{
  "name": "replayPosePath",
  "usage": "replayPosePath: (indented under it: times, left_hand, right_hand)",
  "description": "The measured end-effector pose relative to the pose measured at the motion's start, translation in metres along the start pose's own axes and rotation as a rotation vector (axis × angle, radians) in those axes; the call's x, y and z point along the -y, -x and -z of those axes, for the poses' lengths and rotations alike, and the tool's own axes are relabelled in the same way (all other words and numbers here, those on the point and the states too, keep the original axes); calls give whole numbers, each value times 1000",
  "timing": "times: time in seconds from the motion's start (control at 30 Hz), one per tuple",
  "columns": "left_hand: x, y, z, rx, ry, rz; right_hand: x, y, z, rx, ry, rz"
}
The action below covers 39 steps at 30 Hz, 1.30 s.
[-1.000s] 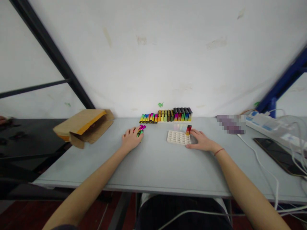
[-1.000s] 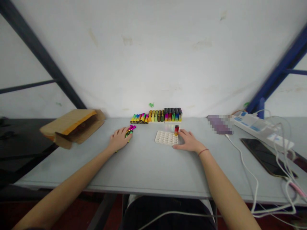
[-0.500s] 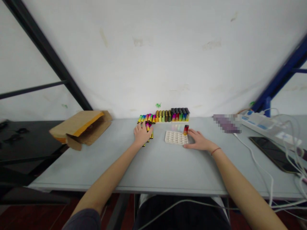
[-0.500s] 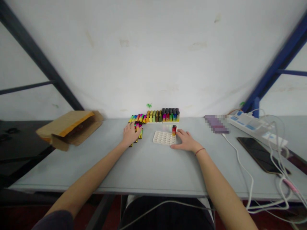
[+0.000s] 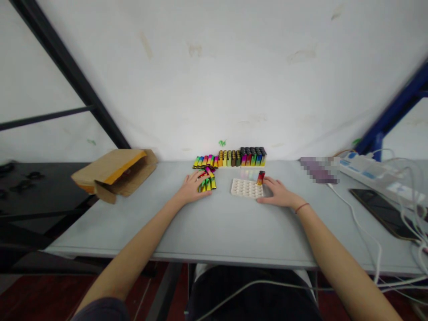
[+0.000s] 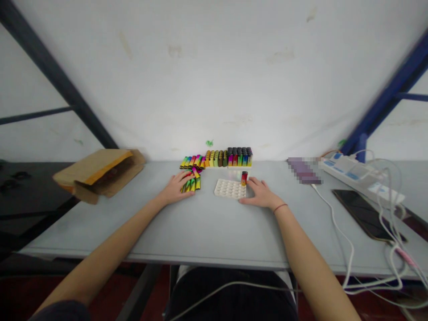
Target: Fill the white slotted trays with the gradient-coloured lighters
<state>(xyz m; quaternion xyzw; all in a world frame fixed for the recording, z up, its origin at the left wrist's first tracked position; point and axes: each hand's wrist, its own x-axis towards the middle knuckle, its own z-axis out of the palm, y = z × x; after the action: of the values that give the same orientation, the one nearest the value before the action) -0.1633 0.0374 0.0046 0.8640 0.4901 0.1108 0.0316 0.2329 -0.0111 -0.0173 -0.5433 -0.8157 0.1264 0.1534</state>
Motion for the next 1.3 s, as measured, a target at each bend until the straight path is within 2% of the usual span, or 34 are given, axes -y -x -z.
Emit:
replayPosePath:
  times: [0.13, 0.2, 0.27, 0.4, 0.6, 0.7, 0.77, 0.83, 0.93, 1.0, 1.07, 1.13, 1.2, 1.3]
  left_hand:
    - [-5, 1, 7, -180, -45, 81]
    - [-5, 5, 13, -211, -69, 171]
    - [-3, 9, 20, -172, -69, 268]
    - [-1, 12, 28, -21, 7, 426]
    - [-9, 11, 39, 149, 11, 496]
    - [-15, 11, 43, 149, -18, 510]
    - [-18, 9, 46, 91, 5, 497]
    - [-23, 4, 48, 9, 121, 450]
    - [-41, -15, 47, -61, 572, 383]
    - [-62, -31, 42, -25, 983, 354]
    - [-85, -46, 35, 51, 1226, 298]
    - [-106, -58, 25, 74, 1297, 253]
    - [-122, -64, 15, 15, 1270, 231]
    - [-135, -65, 2, -37, 1258, 221]
  right_hand:
    - [-1, 0, -1, -7, -9, 10]
    - [-2, 0, -1, -6, -7, 12]
    - [-2, -1, -1, -6, -3, 12]
    - [-2, 0, -1, -5, -4, 7]
    - [-2, 0, 0, 0, -8, 11]
    - [-2, -1, 0, -7, -10, 20]
    - [-1, -1, 0, -10, -14, 16]
    - [0, -2, 1, -4, -18, 6]
    - [3, -2, 2, 6, -24, -3]
    - [5, -1, 3, 13, -25, -11]
    - [7, -1, 3, 22, -24, -23]
    - [8, -1, 3, 26, -23, -30]
    - [10, -1, 3, 22, -25, -29]
    - [10, -2, 3, 12, -31, -18]
